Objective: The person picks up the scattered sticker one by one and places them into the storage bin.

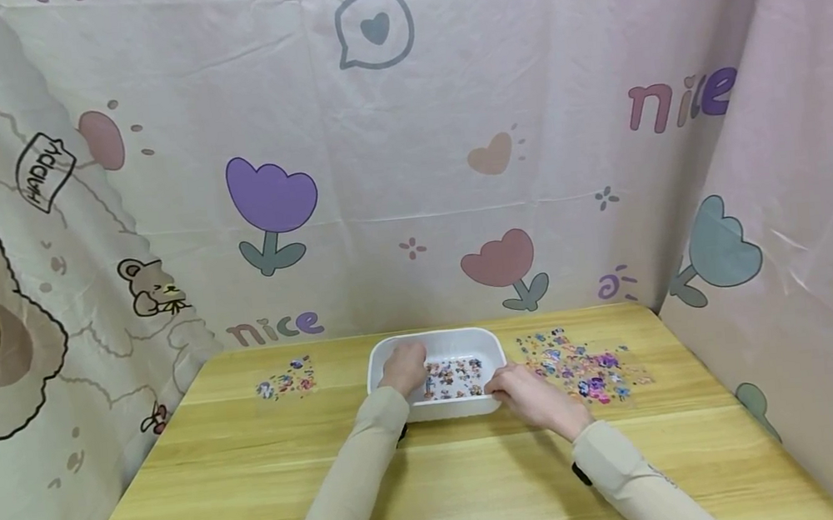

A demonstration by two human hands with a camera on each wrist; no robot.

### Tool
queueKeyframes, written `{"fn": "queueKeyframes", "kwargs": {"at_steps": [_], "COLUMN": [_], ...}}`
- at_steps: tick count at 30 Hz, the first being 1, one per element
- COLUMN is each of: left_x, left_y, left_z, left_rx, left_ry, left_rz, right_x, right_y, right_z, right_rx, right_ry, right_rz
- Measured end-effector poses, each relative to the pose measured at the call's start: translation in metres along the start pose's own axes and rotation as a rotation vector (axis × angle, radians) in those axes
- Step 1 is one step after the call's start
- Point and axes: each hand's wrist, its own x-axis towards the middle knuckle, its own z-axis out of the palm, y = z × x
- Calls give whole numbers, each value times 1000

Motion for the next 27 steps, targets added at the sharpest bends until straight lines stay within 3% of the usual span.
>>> {"fn": "queueKeyframes", "kwargs": {"at_steps": [9,13,20,27], "left_x": [-9,-12,-17,-27], "left_y": [-3,-4,-8,-20], "left_z": [-9,-13,-20,-24], "left_rx": [-26,-68,-113,-167], "left_ry": [7,36,136,179], "left_rz": [9,65,227,231], "right_x": [-1,-2,-3,-1], "right_y": [-1,-1,-1,-1], "right_z": [0,0,-1,0], "right_rx": [3,-4,15,12], "right_ry": [13,22,5,-9], "right_rz": [-3,-8,14,21]}}
